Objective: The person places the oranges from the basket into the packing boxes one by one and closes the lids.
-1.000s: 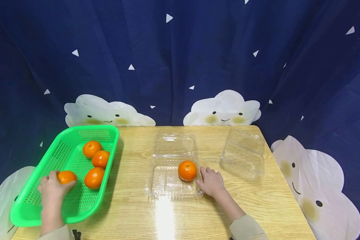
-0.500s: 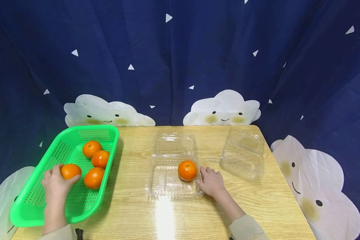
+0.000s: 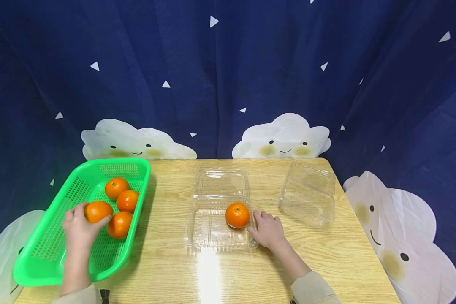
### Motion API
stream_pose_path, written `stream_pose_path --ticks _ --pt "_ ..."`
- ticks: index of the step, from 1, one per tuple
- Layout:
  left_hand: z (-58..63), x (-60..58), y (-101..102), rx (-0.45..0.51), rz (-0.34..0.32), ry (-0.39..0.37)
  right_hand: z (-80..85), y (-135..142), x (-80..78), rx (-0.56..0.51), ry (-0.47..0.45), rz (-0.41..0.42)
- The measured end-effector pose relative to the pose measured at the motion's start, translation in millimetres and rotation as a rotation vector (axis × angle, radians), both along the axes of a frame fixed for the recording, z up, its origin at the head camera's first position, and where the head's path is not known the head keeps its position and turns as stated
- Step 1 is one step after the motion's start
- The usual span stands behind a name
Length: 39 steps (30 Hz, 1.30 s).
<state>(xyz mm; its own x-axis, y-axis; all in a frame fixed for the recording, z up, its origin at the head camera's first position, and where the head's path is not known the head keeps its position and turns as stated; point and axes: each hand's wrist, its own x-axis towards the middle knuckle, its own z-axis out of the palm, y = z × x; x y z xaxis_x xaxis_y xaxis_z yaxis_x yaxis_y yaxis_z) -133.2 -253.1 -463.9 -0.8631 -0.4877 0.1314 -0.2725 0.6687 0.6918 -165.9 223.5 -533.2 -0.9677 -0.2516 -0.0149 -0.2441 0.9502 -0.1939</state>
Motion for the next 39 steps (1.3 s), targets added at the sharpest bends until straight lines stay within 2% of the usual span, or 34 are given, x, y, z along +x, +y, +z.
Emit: stream_pose_path --ticks 7,15,29,35,39 --pt "2.9 -3.6 10 0.006 -0.017 0.032 -0.7 0 0.1 -0.003 0.005 -0.006" --pt "4.1 -8.0 21 -0.008 -0.029 0.125 0.2 0 1.0 -0.011 -0.003 -0.004" --pt "12.0 -12.7 42 -0.035 -0.070 0.229 0.1 0 1.6 -0.012 -0.004 -0.005" --pt "12.7 -15.1 54 -0.042 -0.080 0.300 0.4 0 1.6 -0.010 0.005 -0.004" --pt "9.5 -18.3 63 -0.053 -0.113 0.363 0.0 1 1.5 -0.008 0.008 -0.005"
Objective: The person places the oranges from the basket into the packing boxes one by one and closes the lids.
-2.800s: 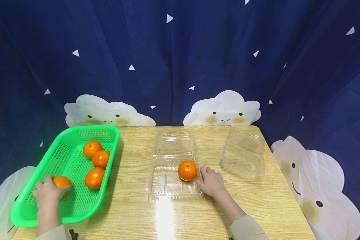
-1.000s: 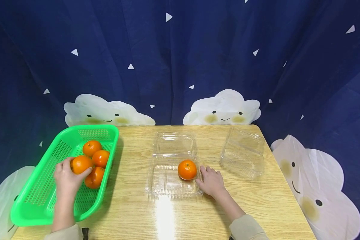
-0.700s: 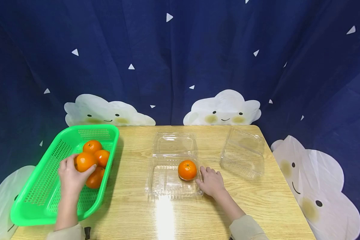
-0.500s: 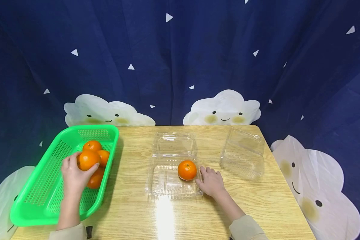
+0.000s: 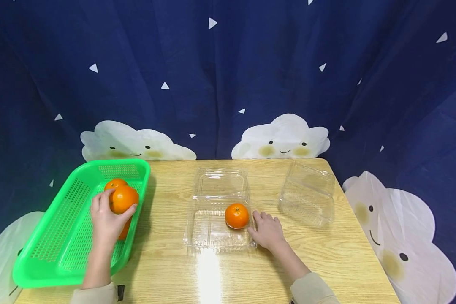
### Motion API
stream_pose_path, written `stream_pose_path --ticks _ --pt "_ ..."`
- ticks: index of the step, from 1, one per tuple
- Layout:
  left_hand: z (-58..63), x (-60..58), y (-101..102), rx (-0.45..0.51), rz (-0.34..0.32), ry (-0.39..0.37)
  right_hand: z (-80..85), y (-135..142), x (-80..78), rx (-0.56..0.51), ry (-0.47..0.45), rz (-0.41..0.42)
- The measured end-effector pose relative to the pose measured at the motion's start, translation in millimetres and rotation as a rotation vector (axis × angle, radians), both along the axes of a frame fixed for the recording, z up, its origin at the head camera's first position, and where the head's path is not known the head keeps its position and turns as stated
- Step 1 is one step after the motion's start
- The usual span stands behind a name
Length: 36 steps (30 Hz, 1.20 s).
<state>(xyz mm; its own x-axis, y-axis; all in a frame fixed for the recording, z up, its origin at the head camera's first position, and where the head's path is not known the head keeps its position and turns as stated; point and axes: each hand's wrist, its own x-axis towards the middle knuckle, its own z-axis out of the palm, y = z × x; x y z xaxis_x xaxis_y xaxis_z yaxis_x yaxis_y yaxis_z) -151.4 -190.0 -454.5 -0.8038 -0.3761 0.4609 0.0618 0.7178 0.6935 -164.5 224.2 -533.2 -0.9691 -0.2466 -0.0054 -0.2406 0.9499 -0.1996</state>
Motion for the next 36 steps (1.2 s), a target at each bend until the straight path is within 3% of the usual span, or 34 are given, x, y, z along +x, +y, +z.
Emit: stream_pose_path --ticks 3,11,15,27,36 --pt "-2.6 -2.2 9 -0.021 -0.041 0.014 -0.2 0 0.1 0.004 0.004 0.003" --pt "-6.4 -4.6 36 -0.063 -0.150 -0.060 0.0 0 0.6 -0.001 -0.006 0.004" --pt "-9.0 -4.8 46 -0.070 -0.179 -0.065 0.0 0 0.6 -0.007 -0.009 0.001" --pt "-19.5 -5.4 69 -0.111 -0.248 0.030 0.9 -1 0.5 -0.014 -0.006 -0.007" --pt "-22.8 -4.2 84 -0.115 -0.309 -0.021 0.1 0 0.3 -0.011 0.003 -0.002"
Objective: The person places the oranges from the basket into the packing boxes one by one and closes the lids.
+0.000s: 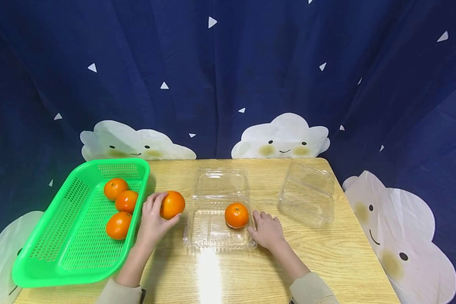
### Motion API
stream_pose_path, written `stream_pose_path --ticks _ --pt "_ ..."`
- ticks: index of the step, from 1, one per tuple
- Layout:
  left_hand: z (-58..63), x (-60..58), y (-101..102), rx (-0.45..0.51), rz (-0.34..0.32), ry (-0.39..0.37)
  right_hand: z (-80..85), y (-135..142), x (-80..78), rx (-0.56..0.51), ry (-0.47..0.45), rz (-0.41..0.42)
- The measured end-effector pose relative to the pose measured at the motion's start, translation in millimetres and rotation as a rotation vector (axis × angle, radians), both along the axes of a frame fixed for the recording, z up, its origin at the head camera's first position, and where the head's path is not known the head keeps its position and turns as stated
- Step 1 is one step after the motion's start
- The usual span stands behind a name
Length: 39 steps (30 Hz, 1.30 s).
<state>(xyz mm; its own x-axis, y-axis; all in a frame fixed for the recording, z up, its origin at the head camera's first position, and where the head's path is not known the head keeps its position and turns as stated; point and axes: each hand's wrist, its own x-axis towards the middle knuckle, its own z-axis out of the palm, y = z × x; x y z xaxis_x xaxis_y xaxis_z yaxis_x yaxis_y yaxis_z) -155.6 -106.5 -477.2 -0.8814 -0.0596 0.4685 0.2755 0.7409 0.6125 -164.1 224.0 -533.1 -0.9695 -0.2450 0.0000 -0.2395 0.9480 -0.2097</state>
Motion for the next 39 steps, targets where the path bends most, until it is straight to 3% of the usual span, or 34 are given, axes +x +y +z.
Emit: stream_pose_path --ticks 8,22,39 --pt "-3.2 0.8 11 -0.008 -0.047 -0.010 -1.0 0 -1.0 -0.003 -0.009 0.001" --pt "-9.9 5.7 30 -0.020 -0.125 -0.127 -2.3 1 -1.6 0.007 -0.006 0.004" --pt "-25.5 8.8 57 -0.119 -0.242 -0.144 -5.6 1 -0.6 0.033 0.047 0.010"
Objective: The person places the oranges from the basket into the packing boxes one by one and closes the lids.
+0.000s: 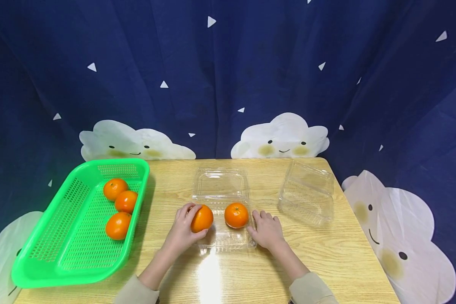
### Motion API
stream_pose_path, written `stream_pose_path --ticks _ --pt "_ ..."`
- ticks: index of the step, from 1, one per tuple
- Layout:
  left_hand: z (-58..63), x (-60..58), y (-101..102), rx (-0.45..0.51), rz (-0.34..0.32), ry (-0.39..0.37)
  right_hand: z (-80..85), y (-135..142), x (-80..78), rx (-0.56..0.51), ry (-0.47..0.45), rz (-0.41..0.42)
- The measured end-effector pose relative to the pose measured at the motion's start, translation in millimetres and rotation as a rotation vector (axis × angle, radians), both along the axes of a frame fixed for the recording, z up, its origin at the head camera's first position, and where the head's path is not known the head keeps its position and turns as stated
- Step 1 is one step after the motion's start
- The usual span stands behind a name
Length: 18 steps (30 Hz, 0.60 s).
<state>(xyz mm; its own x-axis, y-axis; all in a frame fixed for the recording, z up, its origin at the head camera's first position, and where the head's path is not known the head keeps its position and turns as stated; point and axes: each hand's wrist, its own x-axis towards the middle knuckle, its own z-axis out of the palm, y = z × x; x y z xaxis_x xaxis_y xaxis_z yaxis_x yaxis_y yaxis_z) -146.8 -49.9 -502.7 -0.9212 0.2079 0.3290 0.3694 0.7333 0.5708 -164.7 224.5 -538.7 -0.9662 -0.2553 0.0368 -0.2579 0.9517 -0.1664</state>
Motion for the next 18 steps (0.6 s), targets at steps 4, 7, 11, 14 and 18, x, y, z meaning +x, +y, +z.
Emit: stream_pose_path --ticks 4,7,11,14,18 --pt "-3.7 0.3 6 -0.005 -0.021 0.000 -1.1 0 -0.3 0.007 0.016 0.002" --pt "-6.7 0.5 10 -0.005 -0.036 -0.006 -0.8 0 0.1 0.007 0.019 0.001" --pt "-9.2 1.2 15 -0.025 -0.054 -0.027 0.2 -1 0.6 0.012 0.020 -0.001" --pt "-11.5 1.6 18 -0.048 -0.067 -0.030 1.1 -1 0.9 0.016 0.019 -0.001" --pt "-14.3 2.6 22 -0.068 -0.085 -0.027 1.6 -1 0.8 0.010 0.024 0.005"
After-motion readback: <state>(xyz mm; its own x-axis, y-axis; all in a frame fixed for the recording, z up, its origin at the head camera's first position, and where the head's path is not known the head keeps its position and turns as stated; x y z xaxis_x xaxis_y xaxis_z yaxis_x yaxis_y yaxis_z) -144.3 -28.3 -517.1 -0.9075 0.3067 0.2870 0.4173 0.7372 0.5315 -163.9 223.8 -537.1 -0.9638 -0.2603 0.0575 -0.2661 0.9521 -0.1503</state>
